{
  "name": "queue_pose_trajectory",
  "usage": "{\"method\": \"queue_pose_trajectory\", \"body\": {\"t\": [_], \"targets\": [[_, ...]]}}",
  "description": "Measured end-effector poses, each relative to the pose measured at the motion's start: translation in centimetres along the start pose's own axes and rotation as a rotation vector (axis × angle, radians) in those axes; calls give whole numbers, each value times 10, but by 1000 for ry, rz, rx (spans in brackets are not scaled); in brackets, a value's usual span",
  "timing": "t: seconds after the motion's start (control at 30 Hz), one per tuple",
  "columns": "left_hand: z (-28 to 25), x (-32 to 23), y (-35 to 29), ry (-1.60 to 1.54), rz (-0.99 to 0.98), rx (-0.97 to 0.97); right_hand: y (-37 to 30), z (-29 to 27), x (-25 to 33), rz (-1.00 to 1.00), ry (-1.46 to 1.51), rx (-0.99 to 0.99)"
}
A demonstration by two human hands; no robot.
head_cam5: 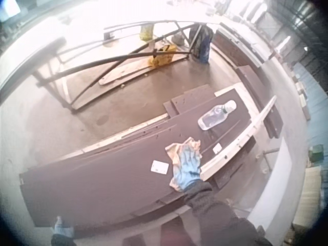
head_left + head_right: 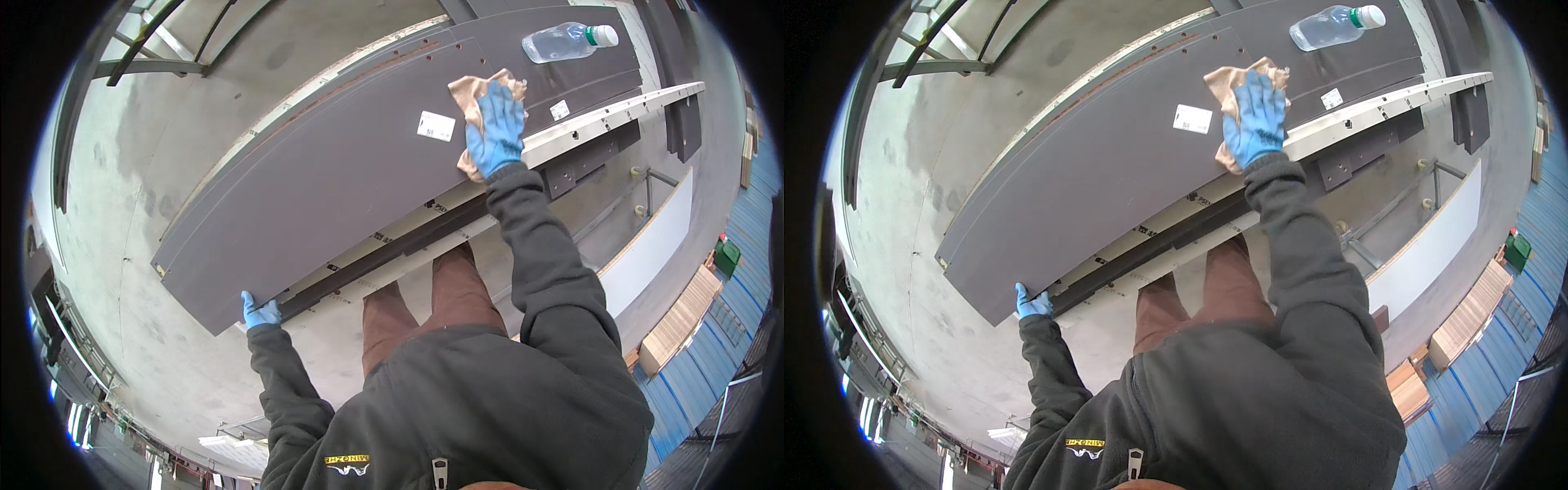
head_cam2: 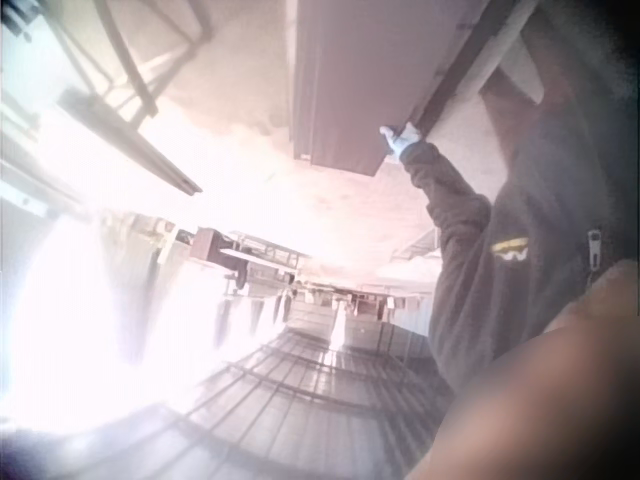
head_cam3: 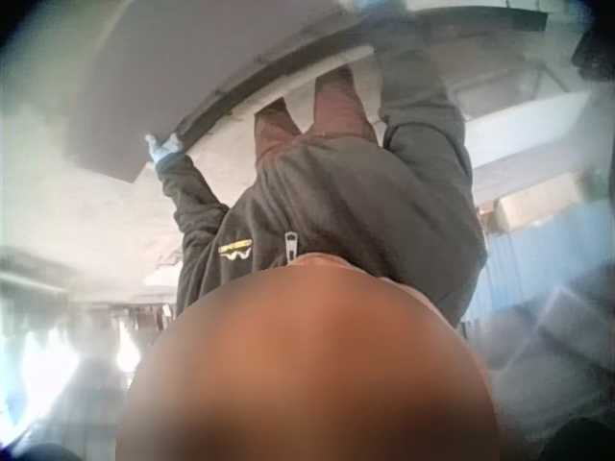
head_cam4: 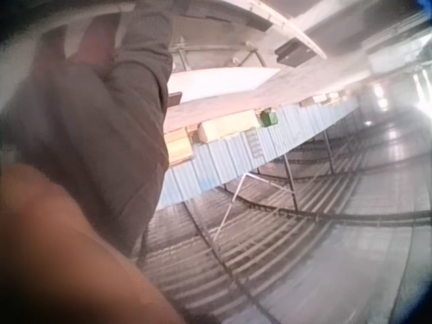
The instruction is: The person wipes the surfaces of several large flat panels with a cloth, occasionally using a water bottle to moisten the cloth. They handle each panel one at a time, wiping both sides and placing them on a nearby rack.
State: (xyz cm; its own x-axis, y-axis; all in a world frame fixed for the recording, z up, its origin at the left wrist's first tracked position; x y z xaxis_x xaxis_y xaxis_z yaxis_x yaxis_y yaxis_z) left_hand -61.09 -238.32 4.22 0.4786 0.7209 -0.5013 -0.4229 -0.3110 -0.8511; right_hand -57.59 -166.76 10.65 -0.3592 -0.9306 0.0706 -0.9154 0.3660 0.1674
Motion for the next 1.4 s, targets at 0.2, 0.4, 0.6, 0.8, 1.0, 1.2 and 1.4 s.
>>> {"method": "queue_pose_trajectory", "body": {"t": [0.2,0.4,0.6,0.8,1.0,1.2,1.4], "targets": [[33,9,-6,118,20,-62,22,5,-1,47,-22,-6],[119,-4,-104,1696,859,-253,24,7,-10,-20,-64,33],[213,65,-59,1968,862,-86,10,-17,104,160,-319,297],[205,52,-34,1969,815,-51,-46,-29,336,-552,346,1],[206,53,-39,1990,713,-35,-19,15,77,-256,-163,138],[215,54,-47,2016,668,-66,1,1,-27,313,-101,-68],[214,51,-40,2032,651,-92,-19,-48,82,-112,6,-13]]}}
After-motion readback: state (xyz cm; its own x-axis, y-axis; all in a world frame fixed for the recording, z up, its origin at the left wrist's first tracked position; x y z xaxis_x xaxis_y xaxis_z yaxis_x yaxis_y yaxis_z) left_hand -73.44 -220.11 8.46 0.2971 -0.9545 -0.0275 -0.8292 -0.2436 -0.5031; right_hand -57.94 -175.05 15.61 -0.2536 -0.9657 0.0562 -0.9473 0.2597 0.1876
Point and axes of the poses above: each hand's wrist, its own y-axis towards the middle knuckle, its own z-axis out of the palm, x = y × z, the point moved 4 cm from there along y, towards the middle knuckle, and after that the axes turned 8 degrees about -y, right-handed, at the moved point
